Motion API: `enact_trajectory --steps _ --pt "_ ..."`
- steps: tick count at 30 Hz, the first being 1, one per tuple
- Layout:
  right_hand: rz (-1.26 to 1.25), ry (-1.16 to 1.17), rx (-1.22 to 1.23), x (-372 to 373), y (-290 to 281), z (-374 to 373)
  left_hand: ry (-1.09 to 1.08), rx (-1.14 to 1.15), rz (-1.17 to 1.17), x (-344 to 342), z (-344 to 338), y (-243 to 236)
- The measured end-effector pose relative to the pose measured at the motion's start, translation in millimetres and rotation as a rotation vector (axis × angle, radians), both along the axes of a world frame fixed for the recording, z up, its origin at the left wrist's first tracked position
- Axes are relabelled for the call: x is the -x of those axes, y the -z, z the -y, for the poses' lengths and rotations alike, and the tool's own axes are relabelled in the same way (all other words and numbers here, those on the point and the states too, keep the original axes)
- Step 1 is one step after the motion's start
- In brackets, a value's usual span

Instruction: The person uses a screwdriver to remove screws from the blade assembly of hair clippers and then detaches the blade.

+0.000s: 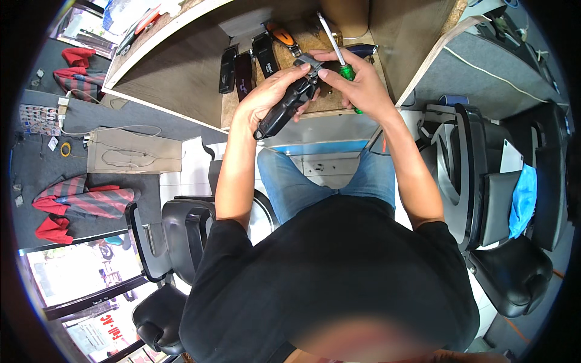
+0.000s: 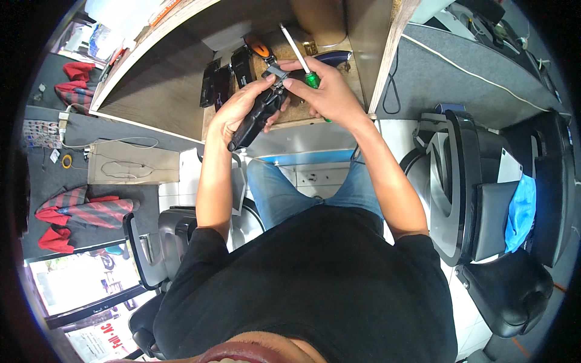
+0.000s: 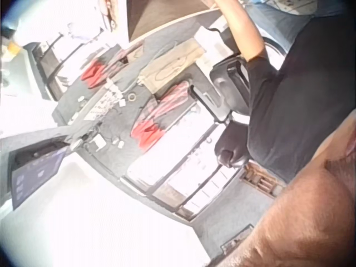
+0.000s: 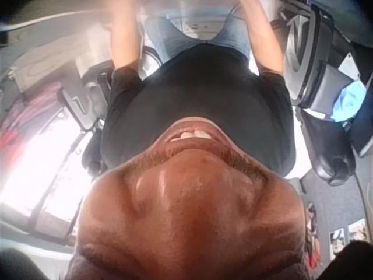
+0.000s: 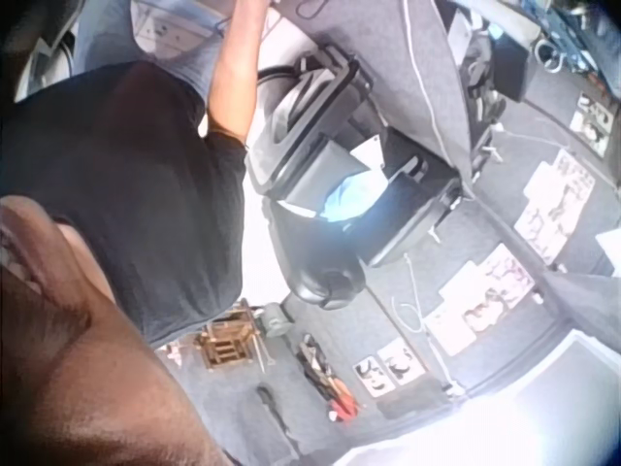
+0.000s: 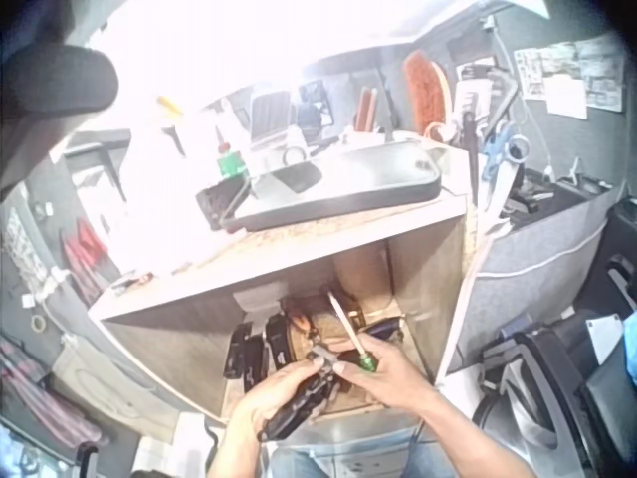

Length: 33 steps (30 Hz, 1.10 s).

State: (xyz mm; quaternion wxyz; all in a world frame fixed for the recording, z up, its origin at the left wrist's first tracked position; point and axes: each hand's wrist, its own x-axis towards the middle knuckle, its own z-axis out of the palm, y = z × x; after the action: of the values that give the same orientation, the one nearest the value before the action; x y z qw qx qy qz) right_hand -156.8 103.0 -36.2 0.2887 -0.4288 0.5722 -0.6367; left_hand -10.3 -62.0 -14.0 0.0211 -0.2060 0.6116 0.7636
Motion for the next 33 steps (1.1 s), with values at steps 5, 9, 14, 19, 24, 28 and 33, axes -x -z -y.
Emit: enact_trajectory --steps 5,9,14,19,24,28,33 --pt "0.037 0.020 -0.003 -1.8 -2.0 0.2 0.013 0.026 -0.038 -1.8 0.7 1.6" --pt "0.029 0.013 -0.019 -2.9 -3.2 -1.8 0.016 0.019 -0.059 -2.6 2.5 9.7" --pt "0.011 0.004 -0.012 -4.4 -6.1 -3.0 0.032 0.017 -0.067 -3.5 1.0 8.9" --pt "0.002 0.005 0.001 -4.6 -8.5 -2.8 0.053 -0.017 -0.124 -3.0 3.1 12.4" --pt "-0.025 0.017 -0.002 -3.1 -7.8 -3.4 0.048 0.042 -0.114 -3.0 1.2 11.4" --pt "-0.085 0.015 0.000 -3.4 -4.1 -1.1 0.117 0.058 -0.148 -2.2 7.3 14.3" --pt "-0.049 0.004 -0.005 -6.0 -6.2 -2.6 0.118 0.073 -0.140 -1.9 7.3 15.2"
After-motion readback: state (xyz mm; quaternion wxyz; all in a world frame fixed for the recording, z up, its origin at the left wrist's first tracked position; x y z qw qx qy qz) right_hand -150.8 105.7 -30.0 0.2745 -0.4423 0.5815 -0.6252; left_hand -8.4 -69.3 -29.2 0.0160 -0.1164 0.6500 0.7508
